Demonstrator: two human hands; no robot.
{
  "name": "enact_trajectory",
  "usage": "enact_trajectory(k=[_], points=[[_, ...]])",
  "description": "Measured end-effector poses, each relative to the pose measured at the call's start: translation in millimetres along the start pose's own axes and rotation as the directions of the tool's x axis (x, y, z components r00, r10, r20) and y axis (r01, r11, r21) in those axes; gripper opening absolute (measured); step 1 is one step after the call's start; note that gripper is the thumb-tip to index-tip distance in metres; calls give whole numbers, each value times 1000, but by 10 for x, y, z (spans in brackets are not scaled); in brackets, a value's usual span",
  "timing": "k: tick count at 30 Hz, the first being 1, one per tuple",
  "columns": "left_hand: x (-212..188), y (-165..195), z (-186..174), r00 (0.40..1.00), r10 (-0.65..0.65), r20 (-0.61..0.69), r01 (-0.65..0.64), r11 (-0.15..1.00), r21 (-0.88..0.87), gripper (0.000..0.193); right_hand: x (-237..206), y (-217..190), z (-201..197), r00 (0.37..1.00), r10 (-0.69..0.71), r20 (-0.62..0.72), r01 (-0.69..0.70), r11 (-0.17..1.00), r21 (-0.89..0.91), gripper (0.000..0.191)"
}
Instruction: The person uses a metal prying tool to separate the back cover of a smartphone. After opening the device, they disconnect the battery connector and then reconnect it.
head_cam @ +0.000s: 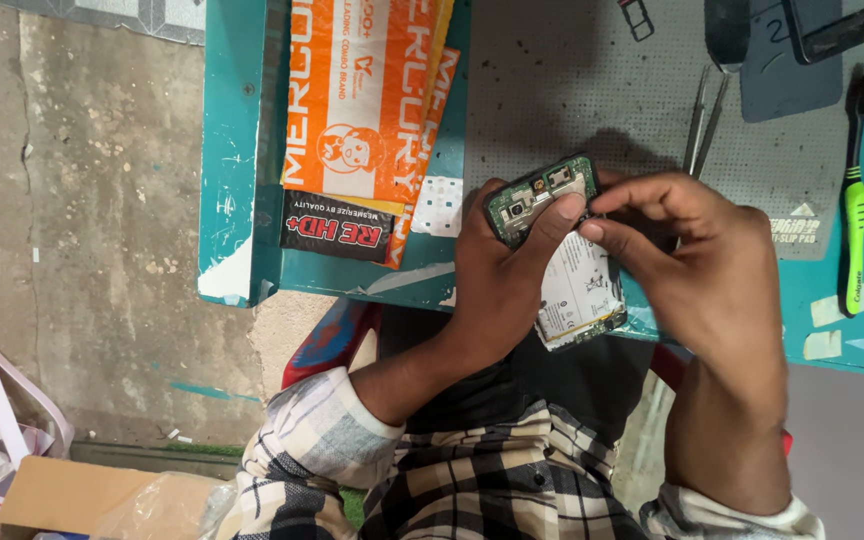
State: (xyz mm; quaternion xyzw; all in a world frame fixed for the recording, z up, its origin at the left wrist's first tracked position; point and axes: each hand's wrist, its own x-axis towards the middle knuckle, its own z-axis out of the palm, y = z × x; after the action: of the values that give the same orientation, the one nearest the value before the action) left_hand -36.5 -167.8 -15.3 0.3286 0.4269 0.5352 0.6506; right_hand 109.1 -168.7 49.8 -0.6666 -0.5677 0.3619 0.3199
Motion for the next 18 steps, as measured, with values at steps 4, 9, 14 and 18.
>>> enact_trajectory(k=[4,9,14,18], points=[[20,11,8,1000,-18,1,18,1000,-23,32,50,42,-1,999,22,42,-30,981,190,18],[40,18,0,999,-47,28,49,995,-86,32,37,50,-1,1000,-18,1,18,992,127,20],[32,-6,15,999,-38,-12,38,999,-32,31,-51,23,-17,999,-12,-44,17,993,120,23],[34,-16,9,999,-49,-14,48,998,-32,32,-119,-55,3,983,-167,-75,164,986,-41,21]])
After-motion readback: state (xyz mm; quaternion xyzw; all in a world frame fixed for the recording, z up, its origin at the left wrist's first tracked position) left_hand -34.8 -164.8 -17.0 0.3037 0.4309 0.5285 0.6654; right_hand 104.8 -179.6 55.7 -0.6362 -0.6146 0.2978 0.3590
